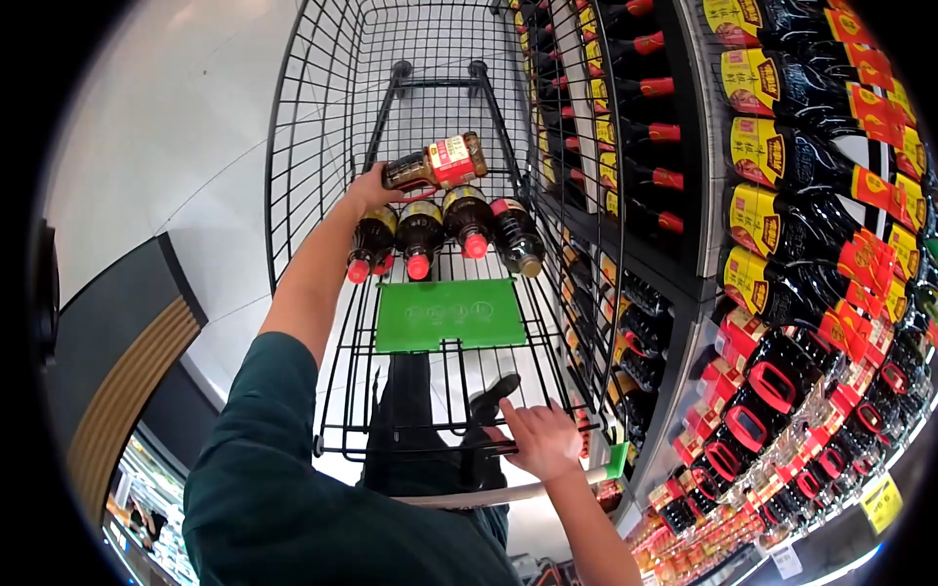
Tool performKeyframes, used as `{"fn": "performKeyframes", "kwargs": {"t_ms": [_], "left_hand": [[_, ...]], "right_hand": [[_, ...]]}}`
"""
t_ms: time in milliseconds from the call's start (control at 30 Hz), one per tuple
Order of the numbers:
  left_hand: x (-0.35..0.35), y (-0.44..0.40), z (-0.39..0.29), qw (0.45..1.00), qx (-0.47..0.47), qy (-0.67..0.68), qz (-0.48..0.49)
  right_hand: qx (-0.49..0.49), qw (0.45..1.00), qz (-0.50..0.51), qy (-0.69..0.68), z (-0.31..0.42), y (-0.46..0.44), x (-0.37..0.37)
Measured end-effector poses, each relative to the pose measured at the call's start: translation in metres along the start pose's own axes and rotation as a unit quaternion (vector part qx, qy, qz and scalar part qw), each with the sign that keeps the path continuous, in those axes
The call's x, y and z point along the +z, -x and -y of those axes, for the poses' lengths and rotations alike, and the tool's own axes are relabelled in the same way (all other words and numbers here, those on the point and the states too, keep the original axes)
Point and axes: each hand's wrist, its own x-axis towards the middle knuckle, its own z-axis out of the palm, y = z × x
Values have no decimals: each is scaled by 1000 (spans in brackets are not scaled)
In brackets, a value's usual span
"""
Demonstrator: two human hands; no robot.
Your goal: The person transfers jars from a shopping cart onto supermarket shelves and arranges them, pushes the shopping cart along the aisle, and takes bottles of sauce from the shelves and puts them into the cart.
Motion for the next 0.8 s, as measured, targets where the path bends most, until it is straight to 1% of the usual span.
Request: {"fn": "performKeyframes", "kwargs": {"t_ms": [67,167,267,367,433,467,567,600,667,733,800], "left_hand": [[5,-9,7,1000,-13,6,5],[11,-12,9,1000,-6,22,-10],[7,-13,5,1000,-11,-17,-8],[-7,-1,-6,999,9,-43,-18],[-27,19,-28,996,17,-91,0],[-34,26,-39,993,22,-115,7],[-40,36,-62,989,51,-135,-30],[-43,43,-74,987,59,-146,-46],[-56,59,-116,985,33,-167,-24],[-58,62,-147,970,67,-228,-51],[-57,69,-178,962,97,-242,-81]], "right_hand": [[5,1000,8,-8,0,-4,-1],[16,1000,16,-18,5,-10,-7],[17,999,36,-3,9,-10,-4],[17,1000,2,-10,13,-8,4],[19,1000,-22,-12,16,-9,8],[23,1000,-4,-15,18,-11,5],[18,1000,5,0,21,-12,10],[15,1000,-7,1,22,-13,12],[8,999,-33,5,23,-13,14],[12,999,-38,12,26,-15,16],[23,1000,-18,2,28,-19,9]]}}
